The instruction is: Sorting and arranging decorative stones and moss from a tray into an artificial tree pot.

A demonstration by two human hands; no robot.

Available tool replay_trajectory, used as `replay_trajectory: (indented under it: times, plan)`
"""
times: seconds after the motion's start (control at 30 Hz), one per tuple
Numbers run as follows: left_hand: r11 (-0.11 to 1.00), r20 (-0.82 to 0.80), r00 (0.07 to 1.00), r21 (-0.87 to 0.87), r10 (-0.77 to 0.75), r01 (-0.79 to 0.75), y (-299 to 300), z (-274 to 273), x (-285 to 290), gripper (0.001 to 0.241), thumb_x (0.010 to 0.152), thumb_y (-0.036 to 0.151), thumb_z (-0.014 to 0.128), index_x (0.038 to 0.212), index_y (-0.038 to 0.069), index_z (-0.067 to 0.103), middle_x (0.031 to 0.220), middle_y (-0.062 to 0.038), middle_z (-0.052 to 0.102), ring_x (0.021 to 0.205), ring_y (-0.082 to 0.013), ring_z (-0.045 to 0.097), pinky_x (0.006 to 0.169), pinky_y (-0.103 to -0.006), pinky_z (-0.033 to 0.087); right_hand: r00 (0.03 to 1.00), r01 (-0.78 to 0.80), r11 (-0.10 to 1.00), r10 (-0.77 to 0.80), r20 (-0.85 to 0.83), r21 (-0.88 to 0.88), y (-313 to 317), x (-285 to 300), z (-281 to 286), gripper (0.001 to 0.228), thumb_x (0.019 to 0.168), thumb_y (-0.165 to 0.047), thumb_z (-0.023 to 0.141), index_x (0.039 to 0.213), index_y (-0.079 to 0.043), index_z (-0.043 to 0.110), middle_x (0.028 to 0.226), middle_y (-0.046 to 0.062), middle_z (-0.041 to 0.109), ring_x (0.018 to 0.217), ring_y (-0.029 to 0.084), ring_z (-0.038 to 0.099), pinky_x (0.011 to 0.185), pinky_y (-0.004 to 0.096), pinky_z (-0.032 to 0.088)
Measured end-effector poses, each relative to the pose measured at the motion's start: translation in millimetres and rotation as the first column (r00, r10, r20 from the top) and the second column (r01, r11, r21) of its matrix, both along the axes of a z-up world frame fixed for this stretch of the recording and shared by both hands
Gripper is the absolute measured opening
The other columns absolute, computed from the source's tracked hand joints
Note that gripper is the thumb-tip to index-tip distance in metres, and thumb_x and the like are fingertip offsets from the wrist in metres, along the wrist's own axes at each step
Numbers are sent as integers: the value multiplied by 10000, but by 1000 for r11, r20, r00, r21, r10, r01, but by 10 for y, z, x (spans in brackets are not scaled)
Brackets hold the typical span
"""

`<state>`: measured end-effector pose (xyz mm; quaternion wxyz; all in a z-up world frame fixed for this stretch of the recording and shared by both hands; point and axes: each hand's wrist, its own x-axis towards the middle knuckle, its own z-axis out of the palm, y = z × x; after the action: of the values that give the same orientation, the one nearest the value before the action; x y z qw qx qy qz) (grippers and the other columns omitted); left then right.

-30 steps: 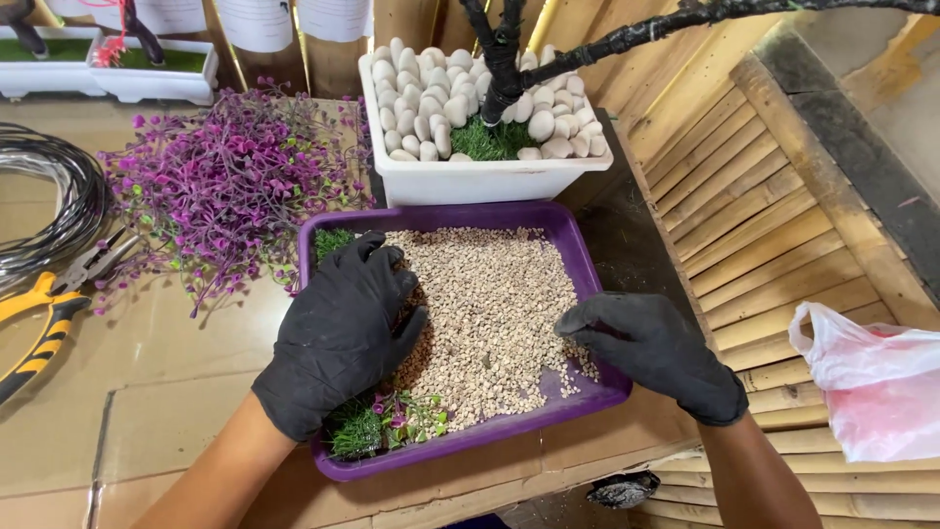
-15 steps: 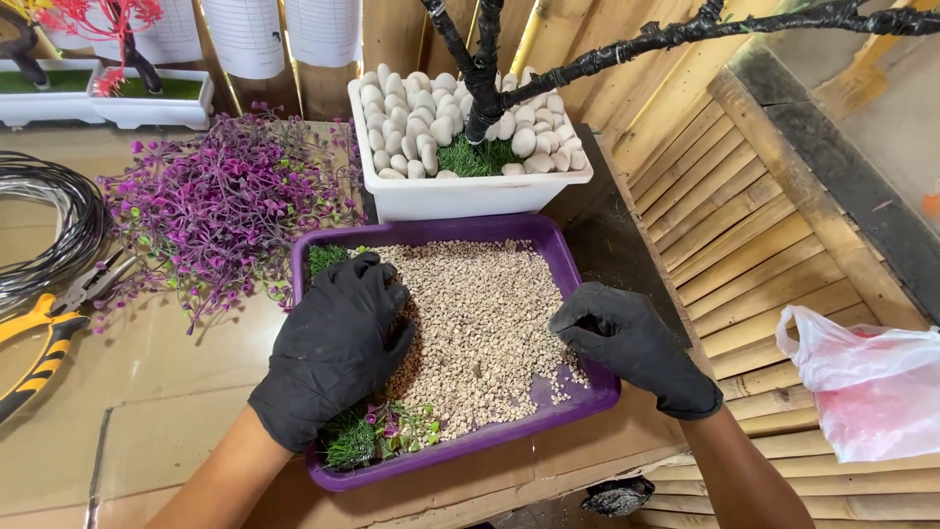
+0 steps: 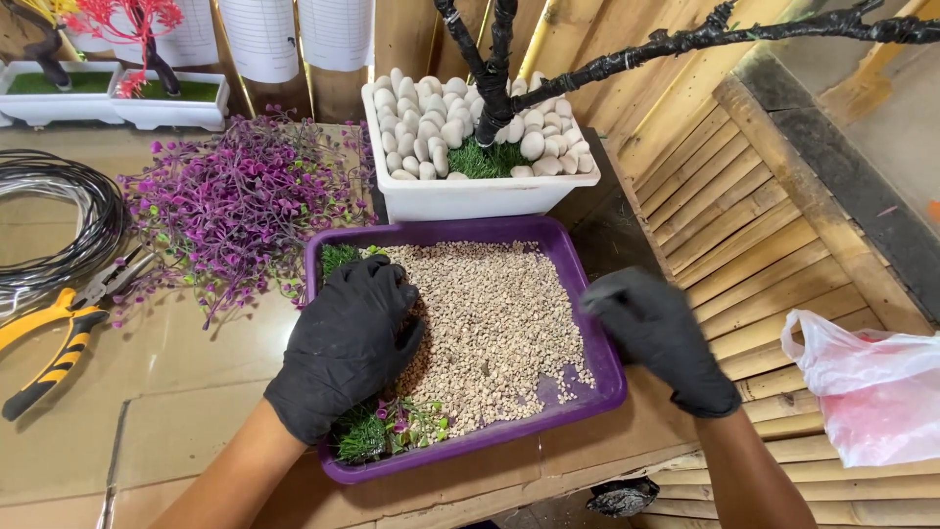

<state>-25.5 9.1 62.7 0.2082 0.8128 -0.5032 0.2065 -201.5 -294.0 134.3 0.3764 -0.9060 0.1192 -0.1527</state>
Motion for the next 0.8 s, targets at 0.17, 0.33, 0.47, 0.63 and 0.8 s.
replay_trajectory:
  times: [0.17,0.33,0.47,0.63,0.8]
  plan:
    - [999,24,1000,33,20,-21,8,227,-50,188,938,280,662,918,105,596,904,-131,571,824,-340,564,672,-458,481,967,255,567,-162,198,-783,-528,-83,-21,512,953,-10,624,1453,43,532,1306,317,625,1178,453,621,920,516,550]
    - [999,-33,999,27,-30,31,23,306,-38,184,932,244,666,857,88,605,867,-130,577,801,-338,573,685,-476,505,915,353,453,-348,202,-819,-215,-134,55,651,911,-115,644,1557,-189,661,810,160,670,693,374,649,563,509,491]
    - [999,-28,1000,34,-2,3,21,328,-43,188,924,250,674,865,90,593,870,-132,579,793,-334,572,674,-460,505,921,-274,796,55,-387,-540,147,-144,53,255,991,-345,541,1107,-257,751,981,32,692,905,214,658,758,376,575]
    - [999,27,999,26,18,-19,24,285,-51,187,931,268,652,891,101,576,883,-122,561,796,-336,559,667,-461,477,858,-511,765,429,-282,-391,199,-145,-190,236,971,-355,644,951,-137,731,913,38,663,856,253,616,756,423,493]
    - [999,-36,999,-35,-40,39,37,301,-38,167,909,228,683,883,92,590,899,-133,576,823,-343,569,688,-470,491,872,-481,707,323,-368,-518,243,-78,-260,230,966,-390,658,884,-191,738,853,18,641,821,275,616,692,452,487]
